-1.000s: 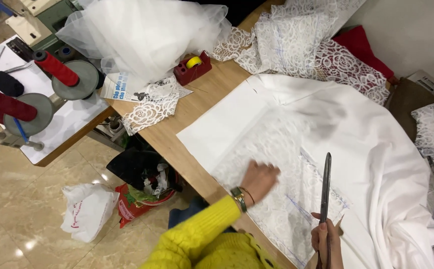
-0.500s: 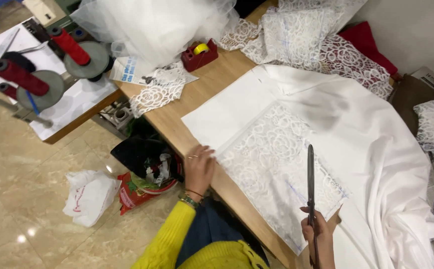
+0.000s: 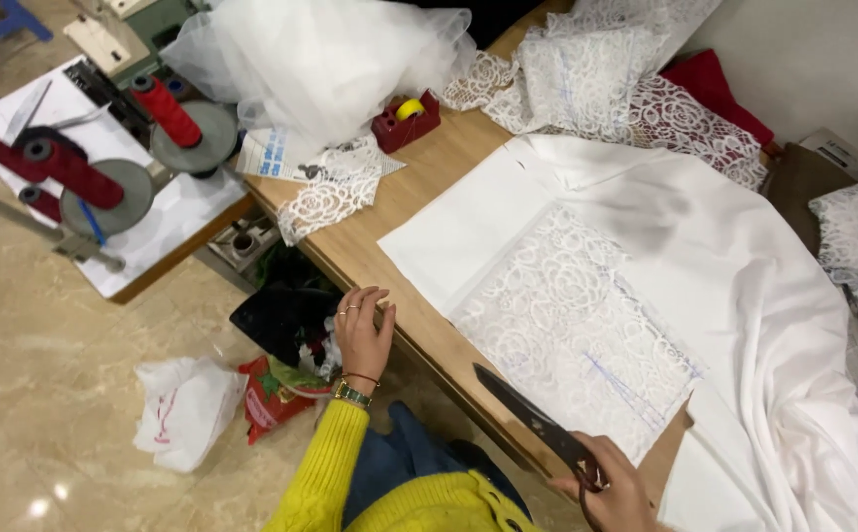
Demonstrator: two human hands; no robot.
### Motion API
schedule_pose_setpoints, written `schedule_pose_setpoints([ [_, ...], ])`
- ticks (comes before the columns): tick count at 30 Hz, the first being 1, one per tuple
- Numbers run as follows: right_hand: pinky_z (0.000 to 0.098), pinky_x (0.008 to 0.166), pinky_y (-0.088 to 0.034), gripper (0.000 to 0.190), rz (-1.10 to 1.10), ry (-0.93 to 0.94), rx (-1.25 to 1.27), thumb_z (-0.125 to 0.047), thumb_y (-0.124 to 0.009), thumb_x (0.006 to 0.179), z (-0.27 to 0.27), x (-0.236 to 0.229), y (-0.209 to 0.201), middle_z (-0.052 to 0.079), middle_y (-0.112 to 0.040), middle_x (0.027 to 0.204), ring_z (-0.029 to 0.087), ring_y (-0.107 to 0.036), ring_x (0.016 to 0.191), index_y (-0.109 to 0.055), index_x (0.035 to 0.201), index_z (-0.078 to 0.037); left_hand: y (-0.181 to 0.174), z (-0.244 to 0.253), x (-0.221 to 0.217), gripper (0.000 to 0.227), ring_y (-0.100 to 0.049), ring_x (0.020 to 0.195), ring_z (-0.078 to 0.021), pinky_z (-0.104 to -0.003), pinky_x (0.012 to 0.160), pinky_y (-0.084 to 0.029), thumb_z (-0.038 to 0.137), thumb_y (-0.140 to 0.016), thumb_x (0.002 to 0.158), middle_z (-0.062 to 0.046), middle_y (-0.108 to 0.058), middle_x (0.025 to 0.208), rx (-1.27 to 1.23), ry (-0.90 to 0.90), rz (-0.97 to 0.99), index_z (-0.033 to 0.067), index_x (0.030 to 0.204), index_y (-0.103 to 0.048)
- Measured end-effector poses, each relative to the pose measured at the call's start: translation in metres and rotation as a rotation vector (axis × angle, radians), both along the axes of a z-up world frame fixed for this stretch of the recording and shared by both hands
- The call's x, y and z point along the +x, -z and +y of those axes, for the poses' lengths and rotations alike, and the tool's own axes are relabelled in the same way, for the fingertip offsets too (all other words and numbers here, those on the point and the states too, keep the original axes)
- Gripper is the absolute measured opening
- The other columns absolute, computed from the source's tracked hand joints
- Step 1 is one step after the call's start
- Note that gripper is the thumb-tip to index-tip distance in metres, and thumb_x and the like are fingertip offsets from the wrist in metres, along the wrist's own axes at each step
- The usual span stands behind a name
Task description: The person aligns a piece of white lace fabric on a larger white cloth laid out on a wooden table. They then use a pair of scissors to cut the fabric along marked lines, carefully following the pattern while the camera shakes significantly.
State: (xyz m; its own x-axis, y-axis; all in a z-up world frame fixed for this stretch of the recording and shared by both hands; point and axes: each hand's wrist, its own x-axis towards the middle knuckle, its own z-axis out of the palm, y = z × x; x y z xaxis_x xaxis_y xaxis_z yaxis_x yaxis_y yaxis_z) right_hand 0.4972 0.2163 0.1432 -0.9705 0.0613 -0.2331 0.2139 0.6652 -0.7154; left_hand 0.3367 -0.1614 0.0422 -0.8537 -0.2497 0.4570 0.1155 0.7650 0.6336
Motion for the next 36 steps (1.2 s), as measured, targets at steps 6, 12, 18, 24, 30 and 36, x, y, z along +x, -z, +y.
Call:
schedule_pose_setpoints([
  [6,0.0223,0.080,-0.052,0.082,-0.066,0.033,-0.044,-0.028,-0.101,0.059,-0.078,-0.005,0.018,0.000,-0.079,0.108,0.013,-0.071,0.091,-0.067,0.134,-0.021,0.006,-0.058,-0.054,0.023,-0.050,0.133,-0.0345,-0.049,0.096,-0.042,0.024,-0.064,0.096,-0.003,-0.066,0.122,-0.018,0.132,-0.066,0.0158,0.117,-0.069],
  [12,0.0269,0.089,-0.045,0.058,-0.386,0.056,-0.294,-0.026,-0.060,0.094,-0.210,-0.024,0.013,0.006,-0.068,0.101,0.017,-0.066,0.096,-0.046,0.150,-0.020,0.000,-0.124,-0.106,0.019,-0.063,0.100,-0.0319,-0.047,0.080,-0.051,0.017,-0.069,0.089,-0.010,-0.071,0.103,-0.080,0.419,0.000,0.0076,0.104,-0.073],
  [18,0.0279,0.046,-0.025,0.092,-0.445,0.156,-0.730,-0.081,-0.024,0.074,-0.312,-0.028,0.004,0.007,-0.043,0.063,0.012,-0.032,0.049,-0.064,0.102,-0.004,0.019,-0.151,-0.148,0.015,-0.063,0.103,-0.0265,-0.042,0.083,-0.041,0.015,-0.065,0.091,-0.003,-0.071,0.108,-0.120,0.609,-0.102,0.0140,0.104,-0.071],
  [24,0.0297,0.044,-0.027,0.099,-0.399,0.556,-1.113,-0.077,-0.025,0.085,-0.359,-0.027,0.029,0.013,-0.061,0.084,0.017,-0.039,0.053,-0.046,0.152,-0.007,0.022,-0.144,-0.188,0.015,-0.062,0.083,-0.0304,-0.044,0.068,-0.048,0.010,-0.063,0.095,-0.009,-0.066,0.101,-0.080,0.846,0.089,0.0051,0.107,-0.070],
  [30,0.0299,0.048,-0.027,0.101,-0.321,0.608,-1.233,-0.080,-0.025,0.084,-0.381,-0.057,0.018,0.013,-0.060,0.083,0.017,-0.041,0.058,-0.048,0.148,-0.005,0.025,-0.141,-0.191,0.020,-0.057,0.088,-0.0271,-0.041,0.071,-0.044,0.009,-0.059,0.097,-0.008,-0.061,0.106,-0.143,0.809,0.109,0.0092,0.114,-0.069],
  [36,0.0280,0.050,-0.030,0.101,-0.330,0.676,-1.253,-0.081,-0.024,0.084,-0.408,-0.098,0.002,0.009,-0.058,0.082,0.015,-0.043,0.061,-0.041,0.152,-0.008,0.021,-0.141,-0.188,0.022,-0.057,0.085,-0.0246,-0.038,0.072,-0.044,0.013,-0.059,0.099,-0.006,-0.064,0.110,-0.214,0.765,0.021,0.0121,0.118,-0.069],
])
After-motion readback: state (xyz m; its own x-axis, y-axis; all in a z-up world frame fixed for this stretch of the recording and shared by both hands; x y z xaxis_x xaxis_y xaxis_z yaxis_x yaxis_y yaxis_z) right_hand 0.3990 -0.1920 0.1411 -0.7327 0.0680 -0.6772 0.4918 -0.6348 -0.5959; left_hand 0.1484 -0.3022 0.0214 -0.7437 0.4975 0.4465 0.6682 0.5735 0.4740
